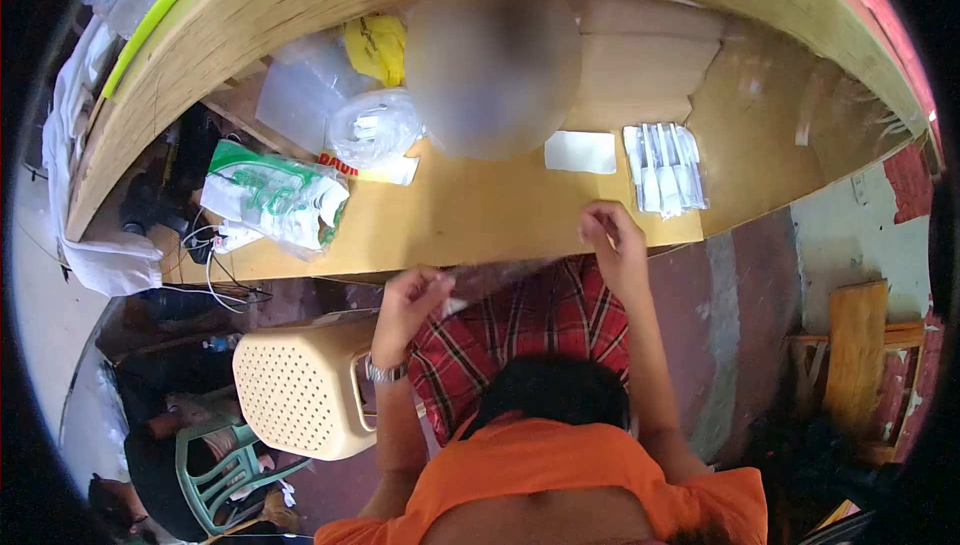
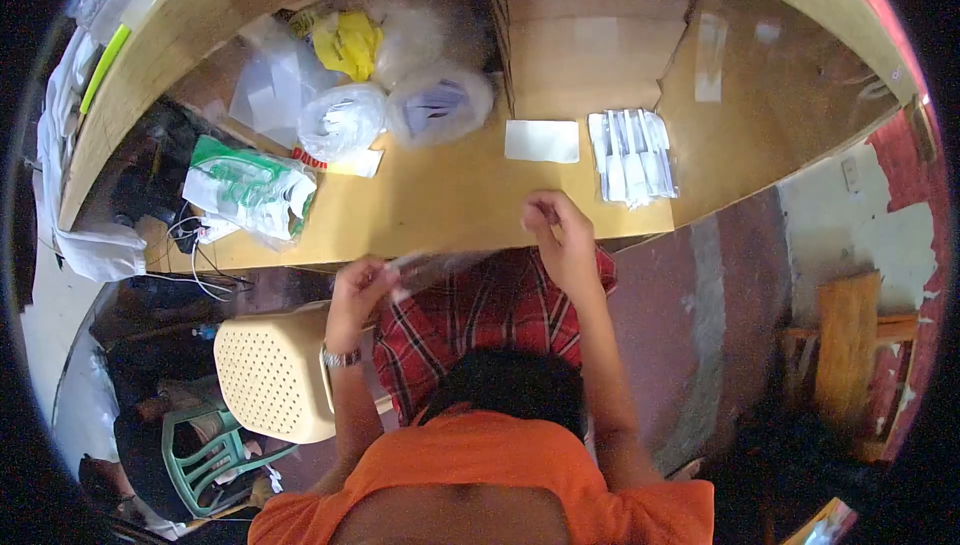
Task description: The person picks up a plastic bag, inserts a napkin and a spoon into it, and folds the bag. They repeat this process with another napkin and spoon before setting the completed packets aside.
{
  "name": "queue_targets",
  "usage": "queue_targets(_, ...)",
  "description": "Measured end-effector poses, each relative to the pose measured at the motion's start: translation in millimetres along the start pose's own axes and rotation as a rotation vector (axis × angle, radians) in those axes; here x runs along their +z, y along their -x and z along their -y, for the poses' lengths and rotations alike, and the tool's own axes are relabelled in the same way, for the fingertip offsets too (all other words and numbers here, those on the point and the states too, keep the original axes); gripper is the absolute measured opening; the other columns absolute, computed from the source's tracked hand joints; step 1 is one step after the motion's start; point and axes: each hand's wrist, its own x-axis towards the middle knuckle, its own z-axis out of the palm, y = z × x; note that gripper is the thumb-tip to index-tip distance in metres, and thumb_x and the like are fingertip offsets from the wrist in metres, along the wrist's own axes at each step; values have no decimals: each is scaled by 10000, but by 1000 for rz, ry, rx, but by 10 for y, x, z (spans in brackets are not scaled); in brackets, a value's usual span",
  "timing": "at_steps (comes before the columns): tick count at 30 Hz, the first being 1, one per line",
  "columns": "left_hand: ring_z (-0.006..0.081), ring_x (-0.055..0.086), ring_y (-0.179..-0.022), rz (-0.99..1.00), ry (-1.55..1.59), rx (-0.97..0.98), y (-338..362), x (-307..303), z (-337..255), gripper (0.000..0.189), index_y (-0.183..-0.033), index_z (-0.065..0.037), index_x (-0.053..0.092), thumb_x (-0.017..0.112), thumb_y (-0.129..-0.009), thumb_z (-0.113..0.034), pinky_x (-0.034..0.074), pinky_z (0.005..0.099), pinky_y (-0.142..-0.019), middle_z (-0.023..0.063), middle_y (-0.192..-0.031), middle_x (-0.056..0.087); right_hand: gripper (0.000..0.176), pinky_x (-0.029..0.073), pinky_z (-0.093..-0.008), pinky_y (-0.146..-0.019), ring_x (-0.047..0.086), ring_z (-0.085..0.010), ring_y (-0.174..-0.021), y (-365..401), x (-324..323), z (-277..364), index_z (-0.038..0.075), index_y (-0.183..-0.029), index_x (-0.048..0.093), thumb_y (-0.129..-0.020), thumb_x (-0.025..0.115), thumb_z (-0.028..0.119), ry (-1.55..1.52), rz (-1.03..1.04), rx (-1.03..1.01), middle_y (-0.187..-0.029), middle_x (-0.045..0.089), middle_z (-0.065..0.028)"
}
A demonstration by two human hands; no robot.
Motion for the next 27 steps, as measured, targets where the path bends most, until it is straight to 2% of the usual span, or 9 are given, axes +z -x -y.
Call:
queue_targets(3,78,553,-630,5,-298,61,-372,-128,275,56,-875,15,603,594,-879,-39,441,214,-557,38,-724,625,130,452,-254,-688,552,-140,-766,-58,216,-375,-21,-1010,554,-882,547,-1,25,25,25,-880,572,-83)
queue_targets(5,84,559,-637,-119,-245,130,-676,-232,725,64,-878,17,609,587,-880,-43,451,226,-567,34,-726,623,172,464,-286,-733,576,-180,-817,-188,307,-455,-11,-1041,552,-869,553,-3,93,59,75,-921,577,-111)
queue_targets(9,122,598,-641,-234,-497,99,-892,-295,654,90,-910,30,605,580,-882,-53,486,244,-595,43,-731,631,288,464,-387,-840,580,-308,-919,-448,269,-749,-1,-1076,565,-789,591,-13,502,-65,-167,-973,587,-171)
queue_targets(12,217,635,-770,-306,-478,85,-1006,-427,783,209,-1016,25,584,625,-849,-93,508,317,-699,101,-864,642,341,459,-429,-871,569,-358,-971,-713,127,-832,1,-1077,578,-738,613,-10,612,-115,-330,-1025,592,-195)
queue_targets(15,285,585,-955,-663,-942,214,-958,-377,757,404,-1127,8,555,681,-784,-162,456,398,-813,168,-1036,602,311,473,-416,-861,576,-353,-980,-911,14,-1099,6,-1029,611,-719,633,-1,718,-22,-357,-1048,603,-186)
queue_targets(18,380,503,-1070,-751,-1012,196,-841,-253,573,537,-1223,-20,495,695,-749,-177,403,474,-893,205,-1174,524,256,489,-396,-827,593,-344,-948,-1007,-68,-1250,14,-974,639,-718,655,13,776,61,-345,-1048,615,-169)
queue_targets(21,384,508,-1061,-575,-862,383,-788,-245,564,487,-1194,-26,517,688,-757,-156,403,472,-895,213,-1161,538,211,502,-394,-765,616,-338,-862,-1077,-124,-1171,27,-947,652,-736,663,34,689,108,-240,-985,636,-157)
queue_targets(23,380,494,-1088,-414,-753,363,-740,-175,532,462,-1178,-22,523,681,-760,-138,390,468,-917,215,-1173,535,189,505,-401,-726,625,-341,-805,-1114,-185,-1100,32,-943,652,-756,662,53,646,140,-100,-930,648,-155)
queue_targets(27,396,450,-1165,-142,-831,554,-730,31,631,494,-1236,-8,481,653,-794,-147,352,464,-980,239,-1249,494,145,505,-375,-690,640,-317,-754,-1158,-233,-1309,32,-929,657,-795,646,86,575,126,-148,-872,662,-156)
